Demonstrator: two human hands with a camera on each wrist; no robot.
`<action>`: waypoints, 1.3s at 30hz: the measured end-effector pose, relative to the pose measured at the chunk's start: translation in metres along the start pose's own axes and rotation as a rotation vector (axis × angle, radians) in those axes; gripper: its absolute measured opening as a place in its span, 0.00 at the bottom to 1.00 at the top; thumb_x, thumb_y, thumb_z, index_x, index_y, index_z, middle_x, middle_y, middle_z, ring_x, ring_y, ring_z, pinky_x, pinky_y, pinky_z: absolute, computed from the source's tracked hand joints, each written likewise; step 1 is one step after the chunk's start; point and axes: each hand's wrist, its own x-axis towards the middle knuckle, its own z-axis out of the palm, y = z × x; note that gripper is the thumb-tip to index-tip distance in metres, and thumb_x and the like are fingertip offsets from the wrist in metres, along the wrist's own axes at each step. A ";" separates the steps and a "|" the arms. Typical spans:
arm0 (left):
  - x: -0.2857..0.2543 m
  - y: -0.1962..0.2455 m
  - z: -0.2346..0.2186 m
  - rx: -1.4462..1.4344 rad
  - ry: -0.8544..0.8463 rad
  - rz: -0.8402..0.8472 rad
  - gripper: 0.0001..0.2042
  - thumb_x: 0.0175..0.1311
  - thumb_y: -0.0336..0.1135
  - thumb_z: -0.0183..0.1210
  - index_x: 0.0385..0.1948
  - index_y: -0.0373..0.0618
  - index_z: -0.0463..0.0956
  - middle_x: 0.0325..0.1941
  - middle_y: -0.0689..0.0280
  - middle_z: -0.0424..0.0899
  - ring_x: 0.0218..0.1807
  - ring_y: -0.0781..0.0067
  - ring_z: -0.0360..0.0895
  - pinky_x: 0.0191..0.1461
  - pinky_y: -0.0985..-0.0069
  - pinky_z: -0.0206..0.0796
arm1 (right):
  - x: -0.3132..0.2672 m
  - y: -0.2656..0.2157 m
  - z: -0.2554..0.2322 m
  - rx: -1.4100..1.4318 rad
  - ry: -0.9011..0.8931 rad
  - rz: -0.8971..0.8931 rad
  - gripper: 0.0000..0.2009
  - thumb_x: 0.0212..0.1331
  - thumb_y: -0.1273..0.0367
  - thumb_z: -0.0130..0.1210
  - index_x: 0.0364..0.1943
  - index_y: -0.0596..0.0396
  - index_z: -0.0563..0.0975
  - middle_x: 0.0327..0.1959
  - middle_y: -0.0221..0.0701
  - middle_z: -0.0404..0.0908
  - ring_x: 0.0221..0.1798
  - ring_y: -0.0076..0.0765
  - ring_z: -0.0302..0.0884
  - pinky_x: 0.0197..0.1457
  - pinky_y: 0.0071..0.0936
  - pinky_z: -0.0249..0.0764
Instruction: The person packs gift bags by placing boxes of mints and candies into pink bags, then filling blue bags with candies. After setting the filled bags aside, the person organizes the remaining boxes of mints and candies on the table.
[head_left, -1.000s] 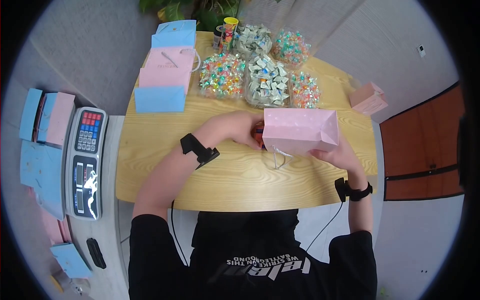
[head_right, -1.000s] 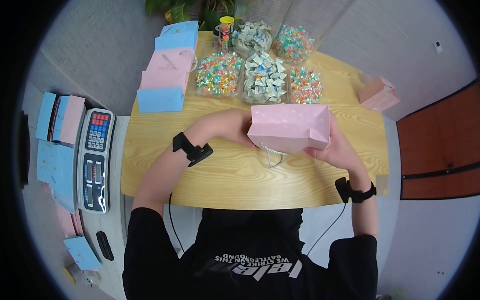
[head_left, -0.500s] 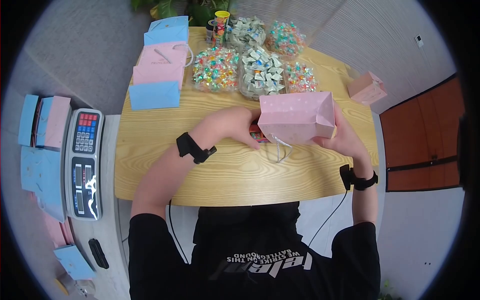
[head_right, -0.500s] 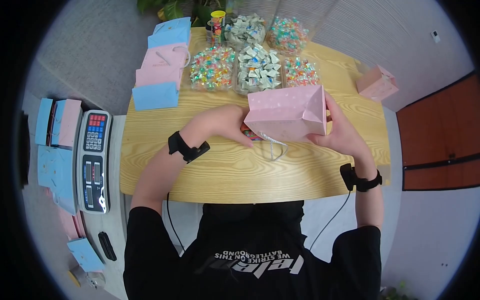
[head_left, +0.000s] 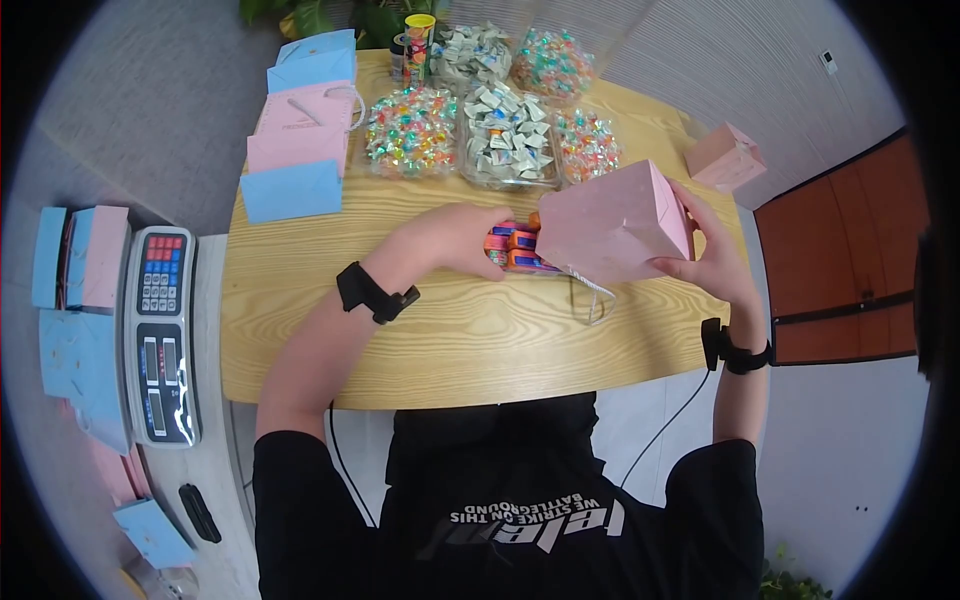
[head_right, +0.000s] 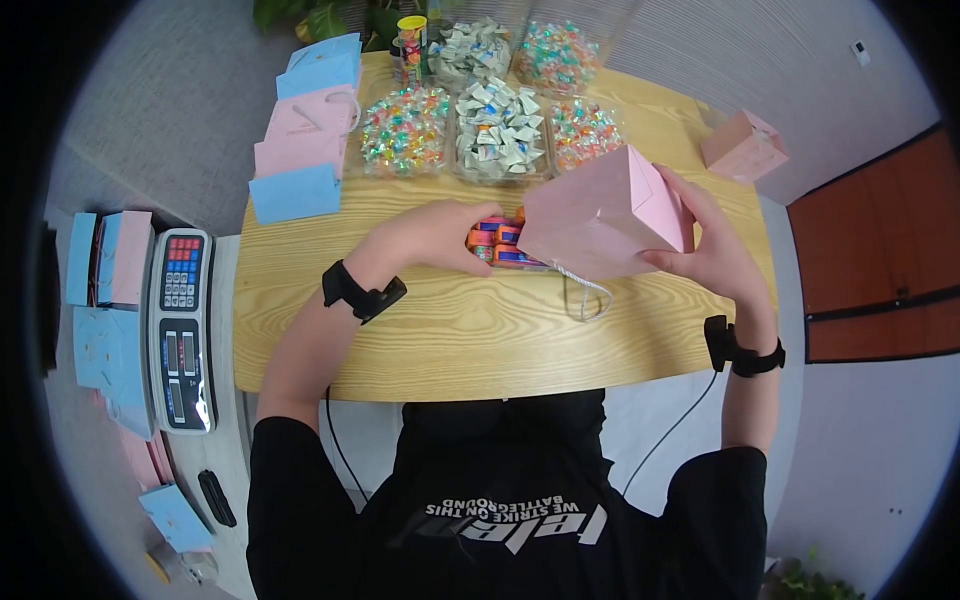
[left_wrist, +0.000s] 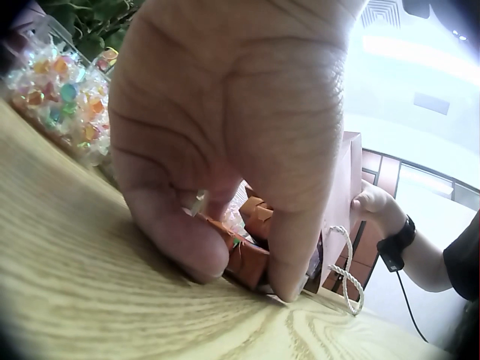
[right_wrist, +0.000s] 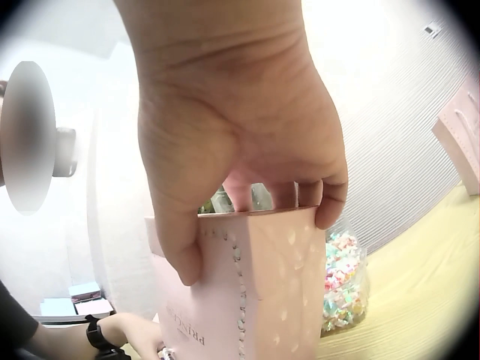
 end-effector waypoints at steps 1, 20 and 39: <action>0.001 -0.002 0.001 -0.012 0.013 0.023 0.34 0.44 0.46 0.69 0.55 0.46 0.67 0.42 0.54 0.82 0.45 0.52 0.79 0.47 0.65 0.70 | -0.002 0.002 -0.002 -0.001 0.001 0.002 0.44 0.37 0.68 0.72 0.66 0.51 0.65 0.59 0.31 0.71 0.56 0.30 0.68 0.61 0.30 0.64; 0.001 -0.001 0.000 -0.087 0.013 0.043 0.35 0.45 0.45 0.70 0.57 0.41 0.67 0.50 0.52 0.80 0.51 0.52 0.77 0.54 0.66 0.68 | -0.039 0.061 -0.044 0.127 0.210 0.222 0.40 0.43 0.59 0.72 0.64 0.54 0.66 0.60 0.36 0.71 0.64 0.36 0.67 0.66 0.34 0.62; -0.011 0.028 -0.012 0.014 -0.066 -0.154 0.50 0.45 0.42 0.72 0.70 0.39 0.49 0.32 0.62 0.74 0.34 0.70 0.71 0.38 0.75 0.65 | -0.047 0.084 -0.037 -0.298 0.332 0.114 0.30 0.51 0.66 0.64 0.62 0.46 0.69 0.53 0.41 0.72 0.55 0.47 0.70 0.57 0.35 0.69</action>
